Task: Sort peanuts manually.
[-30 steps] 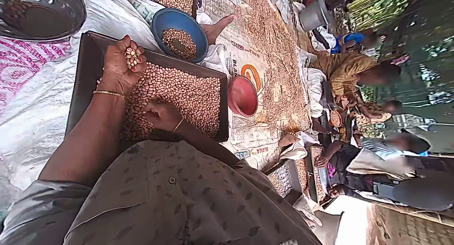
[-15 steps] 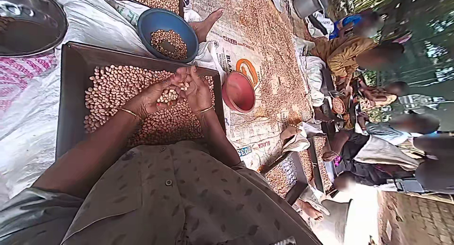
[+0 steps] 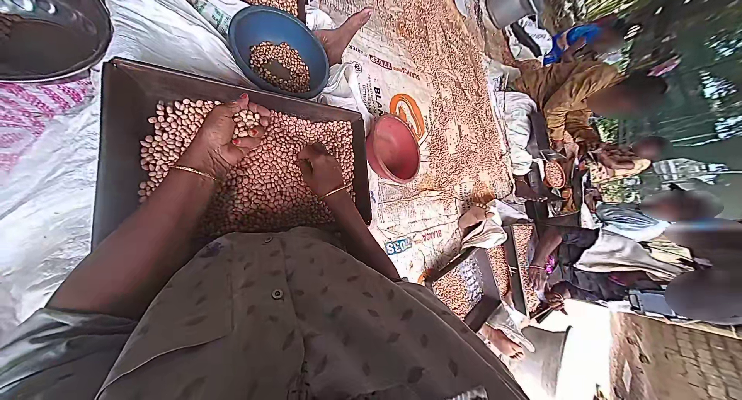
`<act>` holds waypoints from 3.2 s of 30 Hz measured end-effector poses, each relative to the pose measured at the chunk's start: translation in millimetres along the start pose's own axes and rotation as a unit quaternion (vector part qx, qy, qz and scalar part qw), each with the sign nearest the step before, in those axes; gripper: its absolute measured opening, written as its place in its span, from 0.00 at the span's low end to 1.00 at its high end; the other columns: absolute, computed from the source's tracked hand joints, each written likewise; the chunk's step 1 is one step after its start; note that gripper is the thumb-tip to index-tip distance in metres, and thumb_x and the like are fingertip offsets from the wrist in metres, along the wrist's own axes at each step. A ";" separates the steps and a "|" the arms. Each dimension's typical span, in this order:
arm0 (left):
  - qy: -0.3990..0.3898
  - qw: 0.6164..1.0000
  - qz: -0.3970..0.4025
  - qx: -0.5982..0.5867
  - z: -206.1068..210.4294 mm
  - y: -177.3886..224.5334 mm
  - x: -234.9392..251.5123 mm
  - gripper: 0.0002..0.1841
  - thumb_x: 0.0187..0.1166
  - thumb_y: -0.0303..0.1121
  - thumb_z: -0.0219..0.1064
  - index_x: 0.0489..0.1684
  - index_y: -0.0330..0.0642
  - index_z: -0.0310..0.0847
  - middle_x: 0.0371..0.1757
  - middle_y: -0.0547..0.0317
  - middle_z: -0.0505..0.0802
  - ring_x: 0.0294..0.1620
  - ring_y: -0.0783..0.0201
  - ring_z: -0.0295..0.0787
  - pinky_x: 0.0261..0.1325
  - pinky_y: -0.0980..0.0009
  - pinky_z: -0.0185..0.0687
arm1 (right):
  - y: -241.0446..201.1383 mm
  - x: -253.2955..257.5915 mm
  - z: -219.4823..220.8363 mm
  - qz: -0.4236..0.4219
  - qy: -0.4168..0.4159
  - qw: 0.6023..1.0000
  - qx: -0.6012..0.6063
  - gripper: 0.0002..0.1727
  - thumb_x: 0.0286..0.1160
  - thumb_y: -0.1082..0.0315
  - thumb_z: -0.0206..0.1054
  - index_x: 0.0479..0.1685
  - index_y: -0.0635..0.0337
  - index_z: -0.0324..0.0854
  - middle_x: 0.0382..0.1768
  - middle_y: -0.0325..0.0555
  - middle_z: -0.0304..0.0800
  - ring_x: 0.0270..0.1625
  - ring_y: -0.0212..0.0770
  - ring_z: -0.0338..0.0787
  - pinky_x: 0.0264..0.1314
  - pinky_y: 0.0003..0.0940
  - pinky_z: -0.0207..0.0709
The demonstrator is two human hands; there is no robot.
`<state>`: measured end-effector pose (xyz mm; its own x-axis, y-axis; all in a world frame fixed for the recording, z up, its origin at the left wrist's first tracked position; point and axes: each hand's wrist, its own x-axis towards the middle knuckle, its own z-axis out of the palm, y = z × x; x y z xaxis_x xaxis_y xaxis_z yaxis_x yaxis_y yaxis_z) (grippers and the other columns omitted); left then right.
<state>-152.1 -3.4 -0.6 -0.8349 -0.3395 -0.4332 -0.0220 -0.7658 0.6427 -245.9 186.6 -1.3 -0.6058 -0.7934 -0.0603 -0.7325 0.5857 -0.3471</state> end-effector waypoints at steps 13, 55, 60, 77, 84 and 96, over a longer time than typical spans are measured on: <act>-0.139 0.976 -0.111 0.126 19.1 -36.7 -2.0 0.31 0.93 0.58 0.37 0.45 0.46 0.83 0.31 0.61 0.89 0.17 0.76 0.75 0.15 0.85 0.64 | 16.3 -12.0 -23.4 -0.118 0.146 0.917 0.352 0.10 0.80 0.79 0.62 0.50 0.77 0.84 0.40 0.56 0.93 0.37 0.37 0.94 0.46 0.34 0.91; -0.022 0.998 0.005 0.054 6.0 -8.5 1.0 0.27 0.95 0.50 0.38 0.40 0.48 0.83 0.27 0.69 0.86 0.12 0.80 0.65 0.12 0.87 0.53 | 9.3 8.8 2.8 -0.007 0.018 1.000 0.019 0.15 0.80 0.73 0.63 0.60 0.59 0.90 0.62 0.57 0.90 0.58 0.57 0.93 0.57 0.57 0.86; -0.019 0.999 0.020 0.045 2.2 -5.5 1.4 0.27 0.96 0.49 0.37 0.40 0.48 0.82 0.27 0.69 0.85 0.11 0.81 0.65 0.11 0.88 0.54 | -7.5 16.0 7.1 0.060 -0.032 0.996 -0.054 0.16 0.83 0.69 0.61 0.63 0.59 0.86 0.69 0.58 0.84 0.57 0.58 0.92 0.53 0.57 0.86; -0.056 0.991 -0.073 0.094 11.3 -17.4 0.3 0.27 0.94 0.51 0.39 0.42 0.46 0.84 0.26 0.65 0.87 0.11 0.80 0.66 0.10 0.87 0.54 | 17.5 -1.4 -5.5 -0.023 -0.015 0.997 0.076 0.11 0.80 0.69 0.67 0.51 0.66 0.90 0.51 0.59 0.93 0.53 0.55 0.93 0.59 0.56 0.84; -0.029 0.998 -0.026 0.041 5.5 -5.0 0.1 0.26 0.95 0.49 0.38 0.40 0.47 0.82 0.24 0.69 0.83 0.10 0.81 0.64 0.10 0.87 0.53 | -0.1 -6.8 -5.1 0.040 -0.074 0.996 -0.023 0.12 0.81 0.70 0.61 0.54 0.62 0.88 0.61 0.57 0.89 0.57 0.57 0.92 0.55 0.59 0.84; -0.051 0.993 -0.087 0.058 17.3 -27.3 1.4 0.26 0.94 0.50 0.42 0.35 0.47 0.82 0.22 0.66 0.84 0.11 0.79 0.69 0.10 0.86 0.58 | -2.6 1.4 -23.7 -0.143 0.121 0.901 0.391 0.13 0.75 0.80 0.64 0.56 0.77 0.82 0.46 0.57 0.90 0.36 0.35 0.89 0.42 0.30 0.87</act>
<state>-162.1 26.5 -7.8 -0.8643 -0.1455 -0.4814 -0.2289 -0.7384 0.6343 -252.2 187.9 21.7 -0.5460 -0.7788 0.3087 -0.4832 -0.0082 -0.8755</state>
